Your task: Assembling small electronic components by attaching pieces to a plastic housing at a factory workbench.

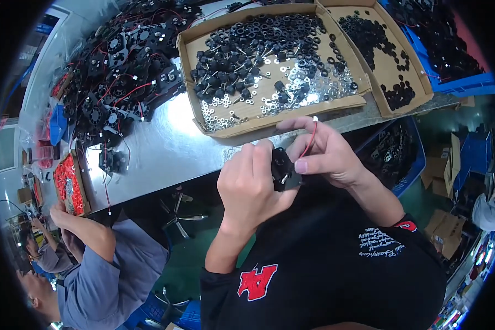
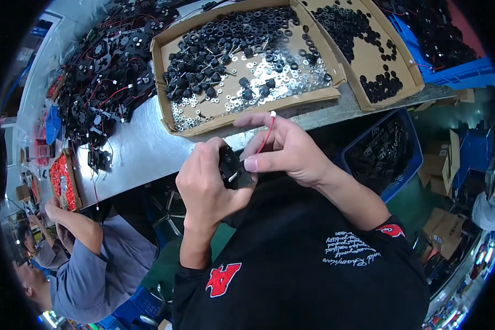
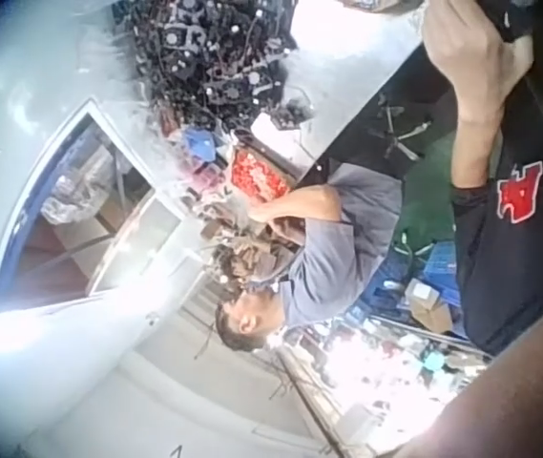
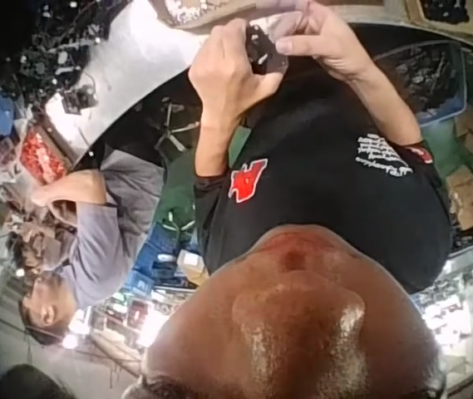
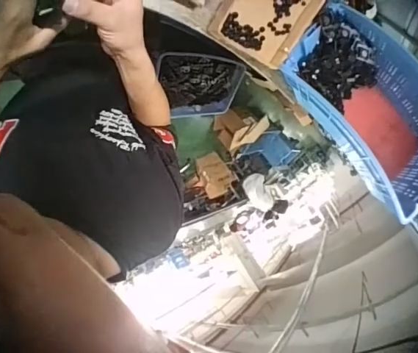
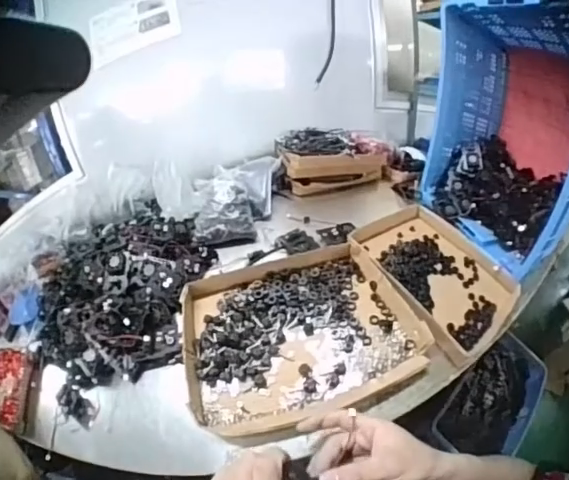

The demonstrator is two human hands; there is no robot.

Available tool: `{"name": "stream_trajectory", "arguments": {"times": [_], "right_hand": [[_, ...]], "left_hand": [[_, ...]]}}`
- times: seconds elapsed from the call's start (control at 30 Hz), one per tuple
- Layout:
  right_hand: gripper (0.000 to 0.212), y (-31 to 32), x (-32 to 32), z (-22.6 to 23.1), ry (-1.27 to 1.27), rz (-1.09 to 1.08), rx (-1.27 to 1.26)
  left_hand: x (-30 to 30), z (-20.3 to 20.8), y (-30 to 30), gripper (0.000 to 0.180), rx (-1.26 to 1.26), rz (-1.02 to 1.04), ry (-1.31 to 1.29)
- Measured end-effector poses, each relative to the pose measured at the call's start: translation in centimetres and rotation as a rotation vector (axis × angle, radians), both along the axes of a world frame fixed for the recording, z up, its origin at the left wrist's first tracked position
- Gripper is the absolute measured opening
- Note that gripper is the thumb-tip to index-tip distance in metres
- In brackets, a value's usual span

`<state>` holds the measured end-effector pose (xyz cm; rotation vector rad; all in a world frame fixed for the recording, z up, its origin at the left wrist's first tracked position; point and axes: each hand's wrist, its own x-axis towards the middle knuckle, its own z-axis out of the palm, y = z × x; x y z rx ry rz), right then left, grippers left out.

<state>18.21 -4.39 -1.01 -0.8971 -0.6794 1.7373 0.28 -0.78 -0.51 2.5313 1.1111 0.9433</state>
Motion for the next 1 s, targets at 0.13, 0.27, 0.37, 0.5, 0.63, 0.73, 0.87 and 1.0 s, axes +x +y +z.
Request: {"name": "stream_trajectory", "arguments": {"times": [0.13,0.27,0.37,0.5,0.63,0.73,0.87,1.0], "right_hand": [[0.071,0.2,0.0,0.2,0.066,0.05,-0.015],[0.069,0.0,-0.1,-0.3,0.068,0.052,0.004],[0.063,-0.5,-0.1,-0.3,0.127,0.079,0.013],[0.053,-1.9,0.0,-1.0,0.234,0.01,-0.077],[0.04,-4.1,0.2,-2.6,0.239,0.083,-0.071],[0.047,-5.4,0.7,-3.4,0.105,0.264,-0.098],[0.037,-5.7,3.3,-1.8,-0.355,0.436,-0.063],[0.019,-5.8,5.0,2.4,-0.767,0.03,0.065]], "left_hand": [[0.0,-0.3,0.1,0.049,0.029,-0.015,-0.085],[0.2,-0.4,-0.3,0.048,0.098,0.024,-0.076],[0.1,0.0,-0.7,0.047,0.105,0.031,-0.029],[0.6,0.3,-1.7,0.045,0.138,0.047,-0.071],[0.9,0.3,-2.4,0.045,0.163,0.052,-0.111],[0.9,0.8,-2.8,0.045,0.128,0.055,-0.089],[0.6,0.4,-3.0,0.043,0.133,0.086,-0.08],[0.6,-0.9,-2.4,0.044,0.142,0.012,0.054]]}}
